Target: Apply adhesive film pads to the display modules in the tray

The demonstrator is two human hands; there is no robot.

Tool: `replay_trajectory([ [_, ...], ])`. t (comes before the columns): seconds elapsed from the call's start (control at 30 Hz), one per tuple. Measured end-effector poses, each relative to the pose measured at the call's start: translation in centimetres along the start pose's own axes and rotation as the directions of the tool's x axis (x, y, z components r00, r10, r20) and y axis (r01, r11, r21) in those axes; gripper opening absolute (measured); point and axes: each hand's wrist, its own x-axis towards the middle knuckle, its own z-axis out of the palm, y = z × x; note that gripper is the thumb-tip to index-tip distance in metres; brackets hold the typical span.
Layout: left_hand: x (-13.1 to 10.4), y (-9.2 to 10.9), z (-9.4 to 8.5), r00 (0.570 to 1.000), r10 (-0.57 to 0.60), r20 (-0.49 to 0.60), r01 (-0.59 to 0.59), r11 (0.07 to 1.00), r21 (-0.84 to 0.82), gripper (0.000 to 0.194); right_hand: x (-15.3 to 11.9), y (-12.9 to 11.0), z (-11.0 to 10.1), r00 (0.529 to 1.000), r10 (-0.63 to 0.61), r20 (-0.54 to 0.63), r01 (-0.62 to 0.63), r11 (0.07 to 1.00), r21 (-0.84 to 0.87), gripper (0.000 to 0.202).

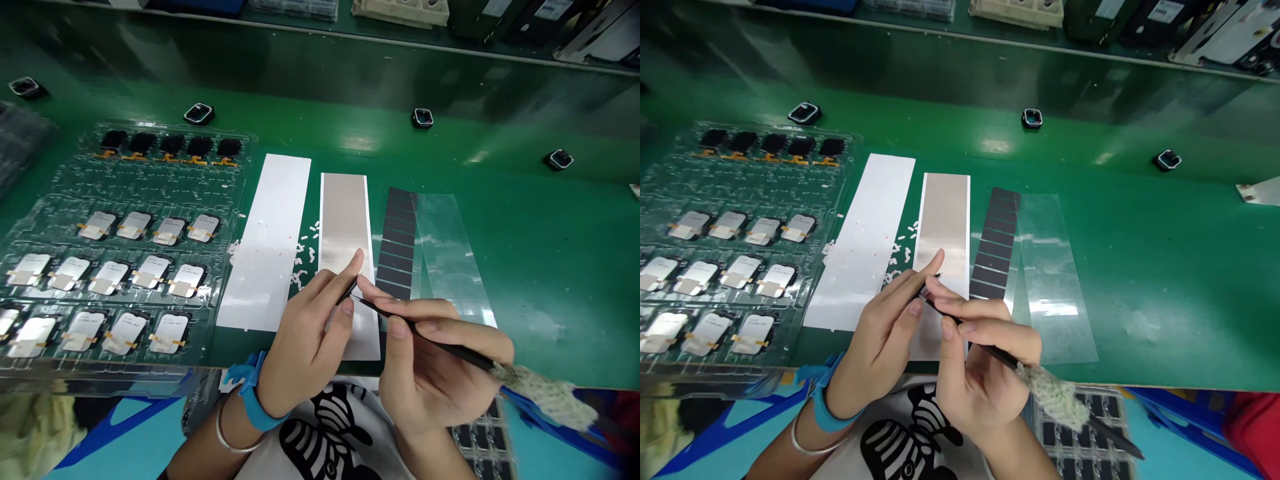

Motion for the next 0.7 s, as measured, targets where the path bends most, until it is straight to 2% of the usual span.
replay_trajectory([
  [0.33,-0.1,-0.1,0.0,1.0,0.005,-0.003,-0.005,1.0,-0.001,0.049,-0.09,-0.07,-0.1,0.999,0.019,0.026,-0.018,1.0,-0.02,0.045],
  [0.4,-0.13,-0.15,-0.02,1.0,0.004,-0.007,-0.004,1.0,0.007,0.048,-0.07,-0.12,-0.08,0.999,0.035,-0.001,-0.035,0.999,-0.001,0.043],
  [0.53,-0.07,-0.26,0.01,0.999,0.027,-0.025,-0.025,0.997,0.074,0.046,0.04,-0.23,0.06,0.994,0.09,-0.07,-0.084,0.992,0.089,0.037],
  [0.7,0.1,-0.24,0.11,0.994,0.107,-0.028,-0.101,0.981,0.168,0.05,-0.02,-0.32,0.09,0.992,0.098,-0.073,-0.091,0.991,0.095,0.037],
])
